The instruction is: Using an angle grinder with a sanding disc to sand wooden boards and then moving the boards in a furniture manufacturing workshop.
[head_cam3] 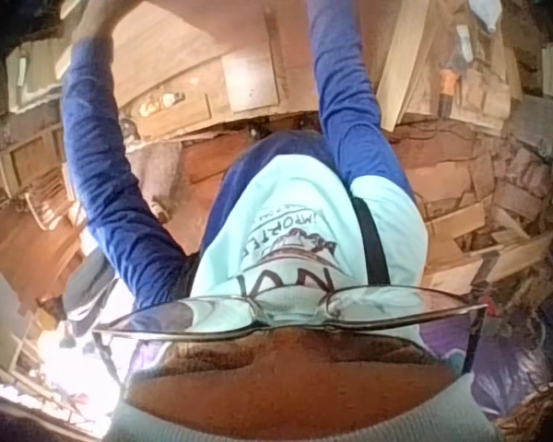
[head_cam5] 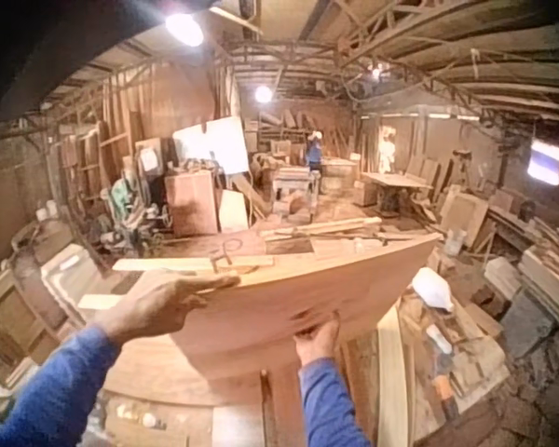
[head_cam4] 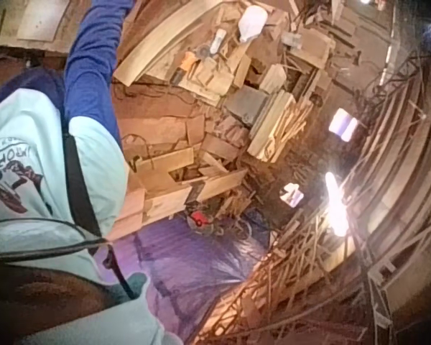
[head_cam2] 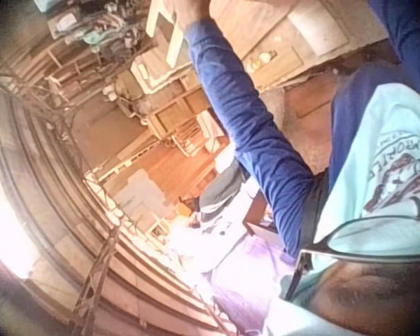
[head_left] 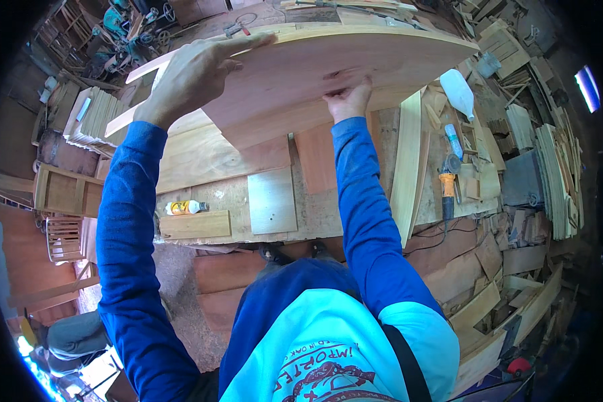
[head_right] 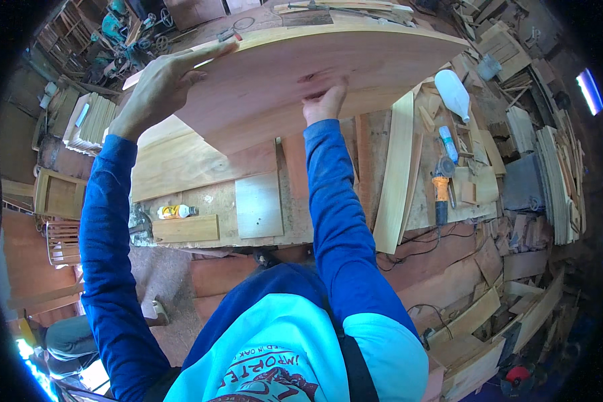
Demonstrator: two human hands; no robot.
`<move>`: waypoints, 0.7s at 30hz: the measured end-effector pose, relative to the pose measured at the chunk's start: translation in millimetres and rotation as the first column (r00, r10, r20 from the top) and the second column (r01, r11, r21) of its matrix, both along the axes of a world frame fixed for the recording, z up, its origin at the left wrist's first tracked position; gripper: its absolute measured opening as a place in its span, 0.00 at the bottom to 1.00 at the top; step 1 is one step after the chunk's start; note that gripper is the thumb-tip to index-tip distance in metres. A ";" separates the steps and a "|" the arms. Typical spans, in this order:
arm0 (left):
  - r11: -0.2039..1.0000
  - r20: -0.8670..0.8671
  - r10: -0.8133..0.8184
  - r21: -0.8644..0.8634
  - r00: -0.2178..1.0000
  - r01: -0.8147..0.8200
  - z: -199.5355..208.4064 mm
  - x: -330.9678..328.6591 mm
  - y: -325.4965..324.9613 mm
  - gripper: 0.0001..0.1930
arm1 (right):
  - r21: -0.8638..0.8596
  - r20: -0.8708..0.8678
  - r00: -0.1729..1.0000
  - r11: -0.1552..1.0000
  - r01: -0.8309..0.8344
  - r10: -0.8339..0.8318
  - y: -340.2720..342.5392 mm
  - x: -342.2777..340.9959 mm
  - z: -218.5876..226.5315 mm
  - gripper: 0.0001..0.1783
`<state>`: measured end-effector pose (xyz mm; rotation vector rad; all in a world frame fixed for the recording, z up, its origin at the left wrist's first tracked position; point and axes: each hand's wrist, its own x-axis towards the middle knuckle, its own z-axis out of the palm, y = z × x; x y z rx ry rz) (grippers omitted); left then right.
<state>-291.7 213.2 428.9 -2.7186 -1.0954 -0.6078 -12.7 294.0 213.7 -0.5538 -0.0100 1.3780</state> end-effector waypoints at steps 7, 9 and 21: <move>1.000 -0.009 0.020 -0.001 1.000 -0.020 6.2 13.2 -2.4 0.33 | 0.098 0.074 0.973 0.973 0.210 -0.217 38.6 48.4 -62.0 0.43; 0.997 0.071 -0.067 0.026 0.995 0.066 8.4 16.2 -16.8 0.33 | -0.236 -0.006 0.989 0.962 0.140 -0.146 40.4 65.5 -69.0 0.37; 0.999 0.007 0.048 0.007 0.999 -0.048 0.9 4.1 -32.5 0.30 | 0.146 0.091 0.993 0.988 0.057 -0.071 32.8 142.4 -54.9 0.53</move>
